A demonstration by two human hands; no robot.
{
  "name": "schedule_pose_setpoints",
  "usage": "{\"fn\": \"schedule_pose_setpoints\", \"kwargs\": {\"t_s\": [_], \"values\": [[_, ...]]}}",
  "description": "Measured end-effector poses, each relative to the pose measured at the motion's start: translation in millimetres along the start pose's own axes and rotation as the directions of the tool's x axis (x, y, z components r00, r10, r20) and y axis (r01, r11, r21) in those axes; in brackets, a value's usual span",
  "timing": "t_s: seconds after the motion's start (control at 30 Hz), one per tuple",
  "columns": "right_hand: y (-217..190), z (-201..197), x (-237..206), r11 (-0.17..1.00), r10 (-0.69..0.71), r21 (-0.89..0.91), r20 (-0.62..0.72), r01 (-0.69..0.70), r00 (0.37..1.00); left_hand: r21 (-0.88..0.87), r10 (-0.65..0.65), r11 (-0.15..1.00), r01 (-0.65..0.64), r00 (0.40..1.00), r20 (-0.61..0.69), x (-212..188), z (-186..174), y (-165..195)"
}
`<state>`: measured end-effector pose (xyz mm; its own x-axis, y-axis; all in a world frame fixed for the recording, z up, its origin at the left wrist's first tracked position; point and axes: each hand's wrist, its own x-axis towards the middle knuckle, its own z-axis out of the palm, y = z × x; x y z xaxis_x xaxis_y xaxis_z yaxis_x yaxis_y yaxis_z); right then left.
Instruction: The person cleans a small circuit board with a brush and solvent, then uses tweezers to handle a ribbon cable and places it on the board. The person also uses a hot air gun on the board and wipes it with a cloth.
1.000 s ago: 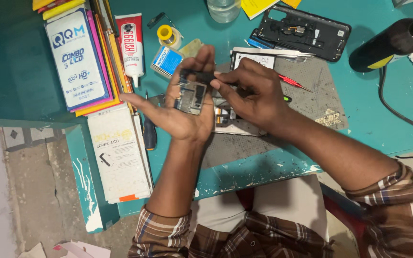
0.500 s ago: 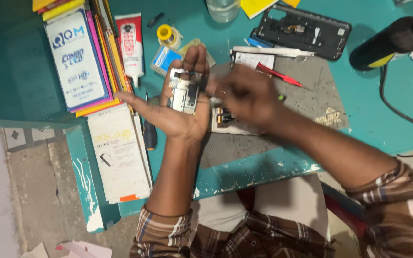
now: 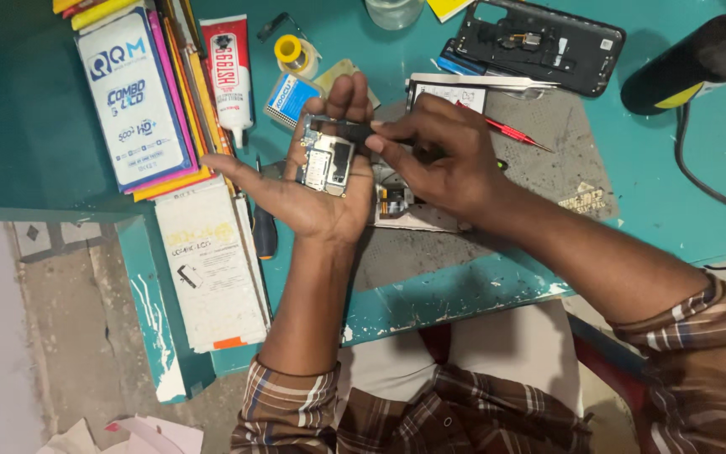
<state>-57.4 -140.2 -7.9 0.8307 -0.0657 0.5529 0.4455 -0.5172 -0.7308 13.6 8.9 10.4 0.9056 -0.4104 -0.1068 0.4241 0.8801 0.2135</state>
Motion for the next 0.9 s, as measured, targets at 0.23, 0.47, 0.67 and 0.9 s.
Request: {"fn": "schedule_pose_setpoints", "kwargs": {"t_s": [0.23, 0.47, 0.67, 0.9], "values": [[-10, -2, 8, 0.996, 0.063, 0.054, 0.026, -0.064, 0.998, -0.066, -0.047, 0.997, 0.047, 0.999, 0.007, -1, 1, 4], [-12, -1, 4, 0.999, -0.018, 0.039, 0.06, 0.016, 0.998, 0.141, 0.073, 0.987, -0.08, 0.996, 0.056, -6, 5, -6], [-11, 3, 3, 0.998, -0.051, 0.028, 0.074, 0.049, 0.996, 0.106, 0.082, 0.991, -0.078, 0.996, -0.031, -4, 4, 0], [-10, 2, -2, 0.998, -0.066, 0.014, 0.109, 0.064, 0.992, 0.201, 0.133, 0.968, -0.149, 0.987, 0.088, -3, -1, -7]]}}
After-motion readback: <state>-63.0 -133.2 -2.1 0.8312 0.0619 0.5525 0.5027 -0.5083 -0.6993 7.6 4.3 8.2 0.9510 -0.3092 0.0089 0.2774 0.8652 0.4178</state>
